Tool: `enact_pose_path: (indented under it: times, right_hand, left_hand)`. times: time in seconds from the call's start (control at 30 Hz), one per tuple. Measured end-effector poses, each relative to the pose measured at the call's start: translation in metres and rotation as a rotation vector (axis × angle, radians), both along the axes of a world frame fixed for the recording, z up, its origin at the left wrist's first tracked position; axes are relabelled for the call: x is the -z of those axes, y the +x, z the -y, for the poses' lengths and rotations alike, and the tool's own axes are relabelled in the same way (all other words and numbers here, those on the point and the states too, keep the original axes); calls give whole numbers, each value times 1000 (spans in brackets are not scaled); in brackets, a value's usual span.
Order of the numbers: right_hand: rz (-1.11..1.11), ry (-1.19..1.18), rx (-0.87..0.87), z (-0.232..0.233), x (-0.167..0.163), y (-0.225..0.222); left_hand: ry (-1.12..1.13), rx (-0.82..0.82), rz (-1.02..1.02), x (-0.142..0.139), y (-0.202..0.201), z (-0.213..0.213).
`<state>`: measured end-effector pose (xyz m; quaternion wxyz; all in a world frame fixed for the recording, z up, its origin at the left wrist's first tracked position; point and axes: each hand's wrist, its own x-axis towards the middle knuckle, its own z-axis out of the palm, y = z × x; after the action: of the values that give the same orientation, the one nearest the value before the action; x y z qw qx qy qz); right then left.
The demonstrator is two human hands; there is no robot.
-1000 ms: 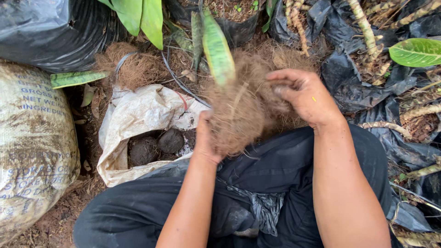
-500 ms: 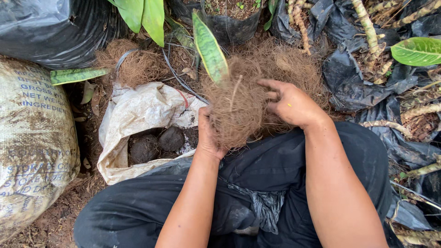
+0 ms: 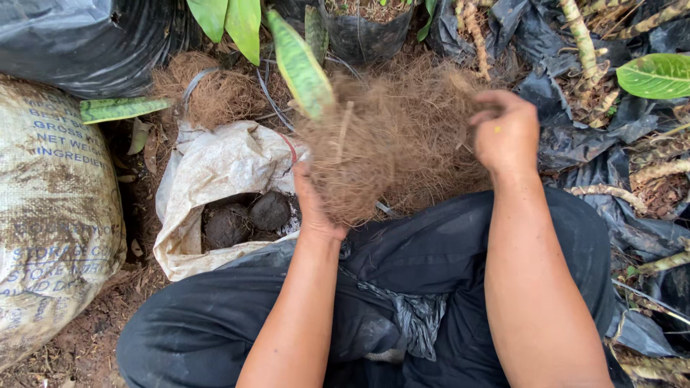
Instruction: The person sits on the ground and kneads a ball of soil with both hands, rotating and pressing it to shape a round ball, then places the finished ball into a white sack holding other soil balls. They then grab a handful of dry coconut coir fiber and work it around the soil ball.
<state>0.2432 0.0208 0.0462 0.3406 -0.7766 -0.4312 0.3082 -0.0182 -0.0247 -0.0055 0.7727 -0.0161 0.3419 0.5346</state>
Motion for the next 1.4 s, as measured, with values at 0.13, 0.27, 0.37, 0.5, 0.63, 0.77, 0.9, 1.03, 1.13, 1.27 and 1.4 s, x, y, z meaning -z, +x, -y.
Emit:
enact_pose_path:
  times: [0.13, 0.27, 0.37, 0.5, 0.63, 0.77, 0.9, 1.03, 1.13, 1.27, 1.4]
  right_hand:
    - [413, 175, 105, -1, -2, -2]
    - [439, 632, -193, 10, -4, -28]
    - [-245, 474, -384, 9, -4, -44]
    - [-226, 127, -632, 5, -3, -49]
    - [-406, -44, -280, 0, 1, -45]
    - [-517, 156, -133, -5, -1, -32]
    - [-593, 329, -104, -4, -5, -28]
    - [-231, 185, -413, 5, -4, -46]
    - [-79, 234, -562, 10, -9, -58]
    - [36, 232, -442, 12, -18, -61]
    - [-138, 130, -11, 7, -9, -54]
  left_hand:
    - [76, -160, 70, -8, -14, -2]
    - [157, -132, 140, -11, -13, -2]
    - [168, -98, 193, -8, -9, 0]
    - [164, 13, 223, -4, -6, 3]
    - [26, -29, 76, -6, -7, 0]
    - [28, -83, 20, -16, -7, -1]
    - [34, -84, 61, -24, -12, -1]
    - [51, 82, 63, -16, -11, 1]
    - [17, 146, 57, -2, -5, 3]
    - [-35, 121, 21, 10, -3, 1]
    - [2, 59, 19, 10, -2, 0]
